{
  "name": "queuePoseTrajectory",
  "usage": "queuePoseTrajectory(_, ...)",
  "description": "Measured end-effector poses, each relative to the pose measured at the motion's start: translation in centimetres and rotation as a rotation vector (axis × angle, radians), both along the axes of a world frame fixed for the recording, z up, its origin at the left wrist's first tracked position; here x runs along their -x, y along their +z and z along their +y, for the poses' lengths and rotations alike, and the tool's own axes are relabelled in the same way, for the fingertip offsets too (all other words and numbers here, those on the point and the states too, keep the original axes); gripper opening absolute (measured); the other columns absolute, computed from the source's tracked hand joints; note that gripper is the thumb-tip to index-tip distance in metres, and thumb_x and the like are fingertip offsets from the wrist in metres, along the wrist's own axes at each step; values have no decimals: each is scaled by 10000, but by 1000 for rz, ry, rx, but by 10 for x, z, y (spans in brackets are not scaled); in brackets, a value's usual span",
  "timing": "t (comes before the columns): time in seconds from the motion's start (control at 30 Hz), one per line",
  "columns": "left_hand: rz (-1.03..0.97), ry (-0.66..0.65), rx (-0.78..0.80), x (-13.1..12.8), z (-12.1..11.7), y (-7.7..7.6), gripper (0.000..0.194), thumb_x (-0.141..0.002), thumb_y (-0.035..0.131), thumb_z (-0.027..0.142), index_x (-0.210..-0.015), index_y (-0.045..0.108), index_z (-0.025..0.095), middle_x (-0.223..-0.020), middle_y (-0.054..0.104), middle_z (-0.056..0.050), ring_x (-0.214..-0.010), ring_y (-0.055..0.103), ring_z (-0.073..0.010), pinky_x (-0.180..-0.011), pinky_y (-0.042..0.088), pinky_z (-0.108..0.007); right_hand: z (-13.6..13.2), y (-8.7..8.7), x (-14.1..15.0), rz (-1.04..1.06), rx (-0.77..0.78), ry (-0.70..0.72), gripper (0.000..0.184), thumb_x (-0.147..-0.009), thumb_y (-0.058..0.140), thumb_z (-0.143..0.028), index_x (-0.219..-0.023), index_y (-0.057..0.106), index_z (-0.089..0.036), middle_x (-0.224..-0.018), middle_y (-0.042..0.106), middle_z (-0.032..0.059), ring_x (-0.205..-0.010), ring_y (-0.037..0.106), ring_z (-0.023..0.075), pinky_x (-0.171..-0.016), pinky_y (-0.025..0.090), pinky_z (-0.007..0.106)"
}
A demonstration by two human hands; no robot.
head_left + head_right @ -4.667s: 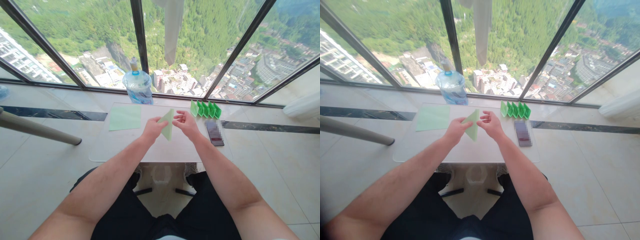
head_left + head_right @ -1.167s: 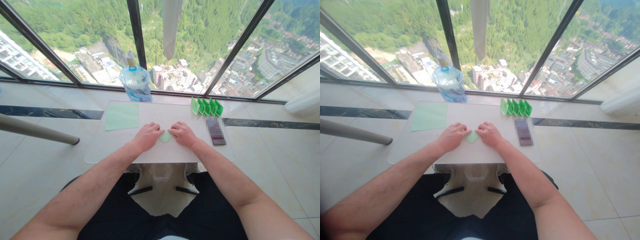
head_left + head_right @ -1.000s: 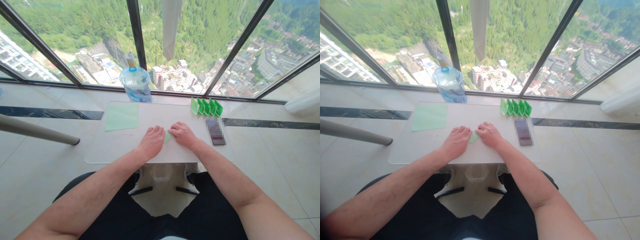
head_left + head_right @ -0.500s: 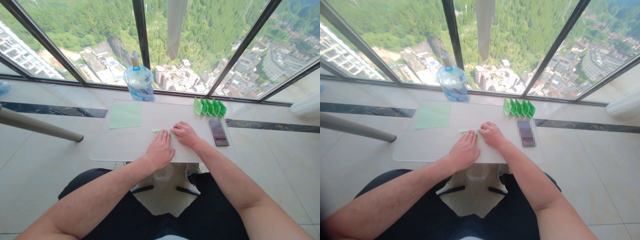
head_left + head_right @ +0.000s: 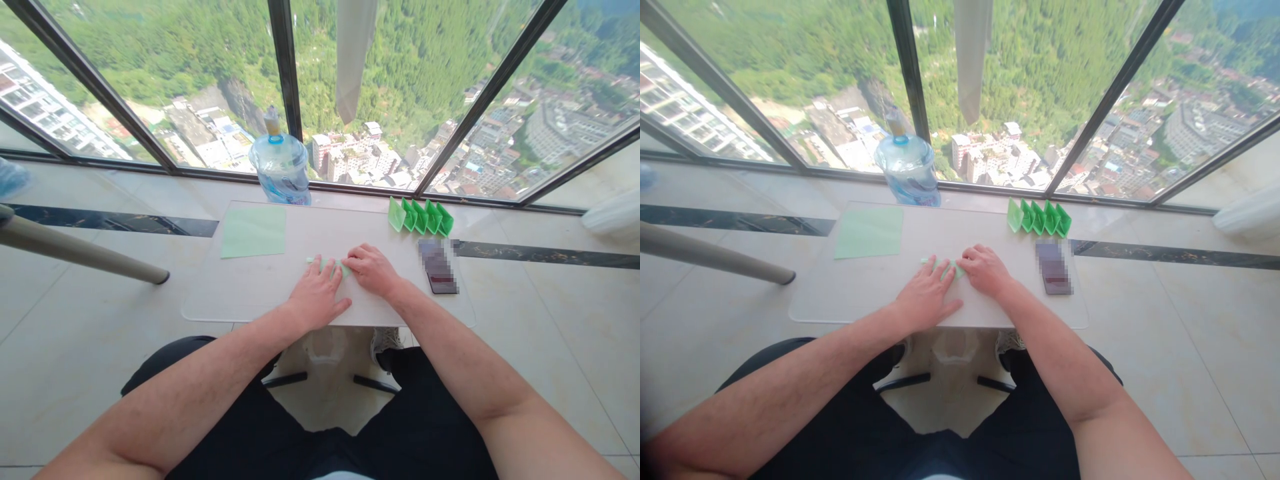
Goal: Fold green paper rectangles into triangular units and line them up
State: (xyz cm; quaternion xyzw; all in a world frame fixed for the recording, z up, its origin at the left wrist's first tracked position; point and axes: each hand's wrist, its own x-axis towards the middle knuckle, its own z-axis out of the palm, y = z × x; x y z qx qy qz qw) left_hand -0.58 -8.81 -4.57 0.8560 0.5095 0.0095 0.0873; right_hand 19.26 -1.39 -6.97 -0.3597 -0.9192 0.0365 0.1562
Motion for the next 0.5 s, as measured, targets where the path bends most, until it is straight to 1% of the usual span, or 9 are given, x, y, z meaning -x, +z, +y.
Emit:
queuePoseTrajectory(0.17,11,53,70,3,-2,3,842,-917,434,659,-1561,370,119,-1648,301,-147,-1511,130,-500,-1216,174,-600,0,1,0,3,-2,0,228,-969,538,-173,-1034,751,-225,-1038,689,69,-981,521,220,-901,393,346)
queuePoseTrajectory(0.23,17,61,97,5,-3,4,860,-909,428,674,-1577,343,139,-1666,269,-116,-1509,96,-518,-1219,144,-608,0,2,0,2,1,-1,233,-969,534,-167,-1027,754,-221,-1035,690,69,-979,521,219,-904,395,344)
queuePoseTrajectory(0.33,24,54,129,7,-3,6,871,-905,416,682,-1590,314,154,-1682,232,-91,-1512,66,-520,-1220,112,-614,0,2,0,3,5,4,238,-966,534,-157,-1025,755,-218,-1034,690,70,-977,520,220,-909,399,345)
queuePoseTrajectory(0.5,30,70,164,7,-2,6,890,-894,402,705,-1607,274,188,-1697,177,-69,-1512,23,-528,-1190,97,-684,0,2,0,0,12,3,230,-960,547,-157,-1036,754,-224,-1039,686,77,-980,524,220,-911,404,349)
